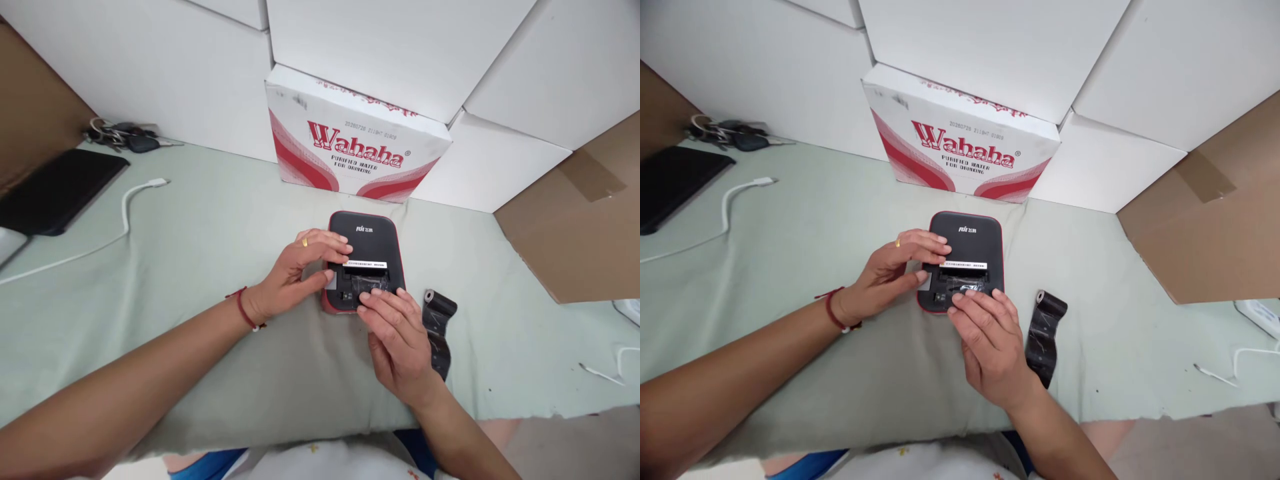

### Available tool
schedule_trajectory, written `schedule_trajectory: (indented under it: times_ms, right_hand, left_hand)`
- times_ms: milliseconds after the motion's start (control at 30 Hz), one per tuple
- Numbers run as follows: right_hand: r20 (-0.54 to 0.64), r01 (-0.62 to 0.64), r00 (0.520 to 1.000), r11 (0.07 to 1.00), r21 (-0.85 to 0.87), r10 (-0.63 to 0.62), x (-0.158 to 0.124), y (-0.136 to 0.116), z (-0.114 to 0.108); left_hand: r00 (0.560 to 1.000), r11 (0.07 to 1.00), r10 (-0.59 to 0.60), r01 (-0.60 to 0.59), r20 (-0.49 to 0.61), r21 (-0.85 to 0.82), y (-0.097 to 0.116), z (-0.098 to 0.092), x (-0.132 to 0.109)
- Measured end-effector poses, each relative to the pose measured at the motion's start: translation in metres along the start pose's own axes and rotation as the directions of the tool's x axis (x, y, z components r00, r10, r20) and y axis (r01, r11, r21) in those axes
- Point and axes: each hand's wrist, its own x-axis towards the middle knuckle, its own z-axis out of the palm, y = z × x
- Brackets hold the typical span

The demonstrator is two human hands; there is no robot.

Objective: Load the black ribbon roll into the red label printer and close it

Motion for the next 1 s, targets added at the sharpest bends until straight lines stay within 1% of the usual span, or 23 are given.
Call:
schedule_trajectory:
  times_ms: [100, 167, 233, 300, 367, 500, 600, 667, 733, 767, 800, 833, 867, 900, 933, 967, 1000]
  right_hand:
    - [-0.012, 0.001, 1.000, 1.000, 0.013, -0.001, -0.001, 0.002, 0.001]
    - [-0.023, 0.001, 1.000, 1.000, 0.022, 0.000, -0.001, 0.002, 0.002]
    - [-0.027, 0.003, 1.000, 1.000, 0.026, -0.002, -0.001, 0.003, 0.002]
    - [-0.029, 0.007, 1.000, 1.000, 0.027, -0.006, 0.001, 0.002, 0.001]
    - [-0.030, 0.011, 0.999, 1.000, 0.026, -0.011, 0.003, 0.001, -0.001]
    - [-0.011, 0.025, 1.000, 0.999, 0.033, -0.025, 0.010, -0.001, -0.009]
    - [0.053, 0.032, 0.998, 0.997, 0.076, -0.036, 0.021, 0.000, -0.023]
    - [0.106, -0.014, 0.994, 0.994, 0.111, 0.003, 0.036, 0.005, -0.034]
    - [0.132, -0.111, 0.987, 0.988, 0.107, 0.097, 0.058, 0.013, -0.045]
    - [0.147, -0.166, 0.977, 0.983, 0.078, 0.153, 0.071, 0.018, -0.048]
    - [0.188, -0.215, 0.960, 0.976, 0.028, 0.207, 0.085, 0.024, -0.049]
    - [0.263, -0.254, 0.930, 0.966, -0.045, 0.257, 0.099, 0.029, -0.048]
    - [0.370, -0.272, 0.877, 0.952, -0.138, 0.305, 0.113, 0.034, -0.044]
    - [0.491, -0.259, 0.797, 0.933, -0.250, 0.353, 0.126, 0.038, -0.038]
    - [0.599, -0.215, 0.694, 0.909, -0.357, 0.399, 0.138, 0.041, -0.031]
    - [0.674, -0.155, 0.593, 0.884, -0.441, 0.441, 0.149, 0.043, -0.023]
    - [0.718, -0.097, 0.511, 0.862, -0.498, 0.472, 0.157, 0.044, -0.014]
  left_hand:
    - [0.992, 0.986, -0.125, 0.123, -0.010, -0.113, -0.005, 0.001, -0.004]
    - [0.973, 0.952, -0.232, 0.223, -0.016, -0.210, -0.012, 0.002, -0.006]
    - [0.955, 0.908, -0.294, 0.289, 0.028, -0.303, -0.019, 0.005, -0.008]
    - [0.948, 0.872, -0.308, 0.313, 0.077, -0.376, -0.024, 0.008, -0.008]
    - [0.945, 0.849, -0.310, 0.323, 0.103, -0.419, -0.026, 0.011, -0.008]
    - [0.940, 0.844, -0.307, 0.342, 0.151, -0.413, -0.020, 0.012, -0.005]
    - [0.941, 0.854, -0.299, 0.337, 0.156, -0.397, -0.015, 0.011, -0.003]
    - [0.944, 0.861, -0.300, 0.330, 0.139, -0.387, -0.016, 0.011, -0.004]
    - [0.947, 0.867, -0.300, 0.321, 0.116, -0.381, -0.020, 0.013, -0.005]
    - [0.949, 0.869, -0.298, 0.315, 0.106, -0.382, -0.023, 0.015, -0.006]
    - [0.951, 0.870, -0.295, 0.309, 0.096, -0.384, -0.026, 0.016, -0.007]
    - [0.953, 0.873, -0.289, 0.299, 0.084, -0.386, -0.029, 0.018, -0.007]
    - [0.957, 0.877, -0.281, 0.287, 0.074, -0.386, -0.032, 0.019, -0.007]
    - [0.961, 0.881, -0.270, 0.274, 0.066, -0.385, -0.034, 0.020, -0.007]
    - [0.964, 0.887, -0.258, 0.261, 0.061, -0.382, -0.036, 0.021, -0.007]
    - [0.968, 0.893, -0.246, 0.249, 0.057, -0.374, -0.038, 0.021, -0.007]
    - [0.971, 0.900, -0.235, 0.238, 0.055, -0.365, -0.039, 0.021, -0.007]
